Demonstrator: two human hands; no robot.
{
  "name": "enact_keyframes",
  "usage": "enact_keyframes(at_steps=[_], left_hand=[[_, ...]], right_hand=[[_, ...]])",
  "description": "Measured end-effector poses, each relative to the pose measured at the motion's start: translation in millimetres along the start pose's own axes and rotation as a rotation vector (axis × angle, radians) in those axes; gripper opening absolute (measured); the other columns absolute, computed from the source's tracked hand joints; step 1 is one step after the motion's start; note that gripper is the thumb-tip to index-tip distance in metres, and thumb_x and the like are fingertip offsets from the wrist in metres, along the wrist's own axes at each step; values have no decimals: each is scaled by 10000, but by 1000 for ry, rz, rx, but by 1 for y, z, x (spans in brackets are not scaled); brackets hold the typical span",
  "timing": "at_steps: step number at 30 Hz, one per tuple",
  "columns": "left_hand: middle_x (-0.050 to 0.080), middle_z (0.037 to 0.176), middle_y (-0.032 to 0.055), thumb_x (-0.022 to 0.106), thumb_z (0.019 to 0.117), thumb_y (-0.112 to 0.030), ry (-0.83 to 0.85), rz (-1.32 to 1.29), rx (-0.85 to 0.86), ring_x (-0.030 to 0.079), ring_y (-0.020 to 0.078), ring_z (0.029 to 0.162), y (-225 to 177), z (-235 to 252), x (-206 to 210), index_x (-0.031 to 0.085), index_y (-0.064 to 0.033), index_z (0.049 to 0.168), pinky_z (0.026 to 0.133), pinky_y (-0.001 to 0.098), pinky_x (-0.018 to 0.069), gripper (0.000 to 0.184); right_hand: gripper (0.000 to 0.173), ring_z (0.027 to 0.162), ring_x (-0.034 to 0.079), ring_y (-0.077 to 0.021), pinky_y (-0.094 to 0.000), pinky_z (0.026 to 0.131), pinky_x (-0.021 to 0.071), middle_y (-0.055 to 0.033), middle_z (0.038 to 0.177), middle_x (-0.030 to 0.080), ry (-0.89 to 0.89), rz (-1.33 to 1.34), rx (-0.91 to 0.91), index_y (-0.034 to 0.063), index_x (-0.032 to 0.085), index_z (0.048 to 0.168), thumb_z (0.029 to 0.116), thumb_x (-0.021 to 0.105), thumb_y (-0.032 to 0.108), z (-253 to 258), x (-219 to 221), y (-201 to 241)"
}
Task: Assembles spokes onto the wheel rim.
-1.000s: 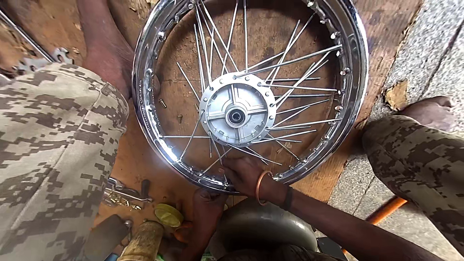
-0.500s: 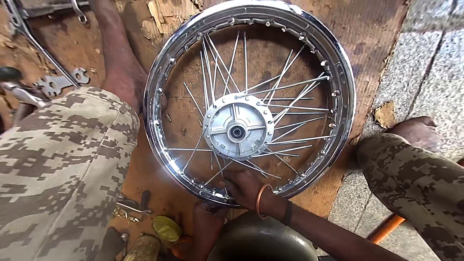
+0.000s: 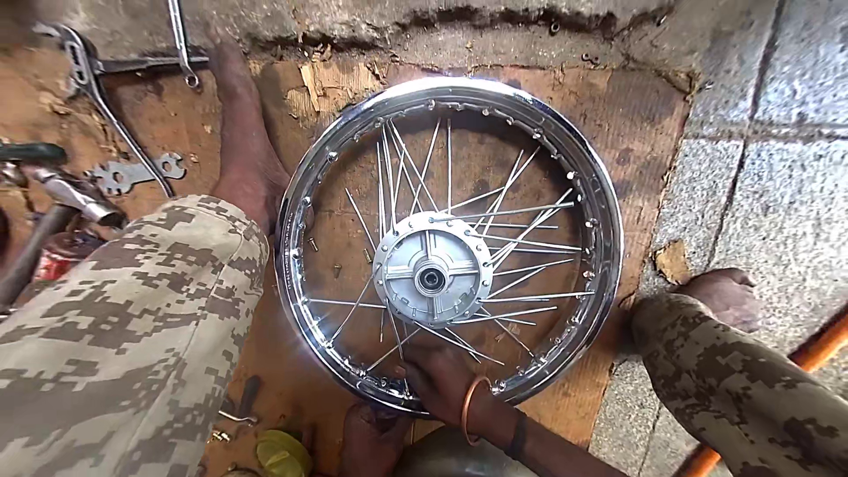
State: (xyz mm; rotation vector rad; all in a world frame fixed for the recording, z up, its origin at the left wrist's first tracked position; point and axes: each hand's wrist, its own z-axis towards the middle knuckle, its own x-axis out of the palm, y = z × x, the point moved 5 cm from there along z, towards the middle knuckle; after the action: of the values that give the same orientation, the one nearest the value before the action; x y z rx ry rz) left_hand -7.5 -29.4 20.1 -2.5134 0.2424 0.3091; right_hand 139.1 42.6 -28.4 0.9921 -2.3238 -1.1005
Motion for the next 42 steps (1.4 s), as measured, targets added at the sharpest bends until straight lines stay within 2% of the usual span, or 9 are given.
enact_keyframes(at_steps=[7, 9, 11, 15, 19, 24, 30, 36, 42], left_hand=[[767, 805, 2, 789, 715, 120, -22, -35, 14, 741, 67, 732, -1, 3, -1, 706, 5, 924, 713, 260, 644, 253], [762, 801, 1, 799, 702, 117, -44, -24, 14, 738, 69, 724, 0, 5, -1, 704, 12, 931, 707, 262, 646, 269], [766, 826, 16, 840, 689, 78, -57, 1, -31, 747, 83, 738, 1, 6, -2, 682, 21, 976, 708, 264, 652, 332], [596, 1294, 210, 650, 876, -103, -24, -183, -215, 686, 248, 1085, 6, 8, -34, 364, 95, 1465, 851, 430, 635, 684], [559, 1421, 183, 646, 938, -441, -104, -189, -27, 636, 280, 1218, -15, 43, -59, 92, -7, 1601, 935, 436, 603, 967], [682, 1054, 190, 568, 1015, -181, -161, -253, 174, 721, 324, 909, -38, 61, -58, 247, 69, 1515, 817, 425, 639, 644], [726, 989, 51, 514, 1036, -295, -86, 89, 337, 723, 178, 860, -80, 92, -61, 597, -12, 1265, 790, 373, 636, 373], [623, 893, 66, 417, 1047, -41, -67, 157, 231, 604, 43, 756, -152, 113, -55, 574, 86, 1181, 718, 213, 528, 242], [663, 902, -12, 427, 1025, -155, -47, 126, 365, 661, 65, 803, -119, 130, -61, 593, -47, 1188, 749, 241, 574, 256]], right_hand=[[377, 863, 713, -358, -560, 767, 567, -178, 968, 706, 98, -236, 81, 24, 668, 1169, 1075, 487, 341, -34, -27, 30], [297, 618, 690, -234, -478, 534, 562, -68, 720, 687, -299, -309, -91, 85, 715, 899, 991, 606, 345, -49, -63, 44], [295, 621, 682, -154, -388, 498, 570, -17, 761, 700, -685, -412, -201, 106, 725, 906, 959, 653, 387, -52, -108, 55], [523, 1201, 617, -365, -544, 979, 507, -160, 1291, 660, -776, -682, -191, 18, 647, 1274, 929, 650, 411, -17, -166, 52], [539, 1227, 586, -385, -555, 943, 490, -112, 1230, 700, -682, -824, -130, 77, 660, 1314, 925, 585, 443, 7, -176, 34], [333, 961, 656, -335, -511, 777, 499, -94, 969, 726, -697, -802, -210, 73, 728, 1112, 965, 557, 317, 5, -180, 40], [436, 844, 660, -427, -605, 705, 493, -209, 886, 700, -907, -690, -81, 18, 718, 1115, 974, 510, 375, -29, -207, 22], [434, 835, 651, -428, -589, 688, 489, -218, 897, 689, -1009, -722, -79, 12, 708, 1142, 990, 521, 373, -26, -208, 15], [427, 1034, 611, -406, -534, 869, 480, -197, 1103, 684, -1007, -725, -115, 31, 691, 1232, 999, 520, 346, -21, -207, 14]])
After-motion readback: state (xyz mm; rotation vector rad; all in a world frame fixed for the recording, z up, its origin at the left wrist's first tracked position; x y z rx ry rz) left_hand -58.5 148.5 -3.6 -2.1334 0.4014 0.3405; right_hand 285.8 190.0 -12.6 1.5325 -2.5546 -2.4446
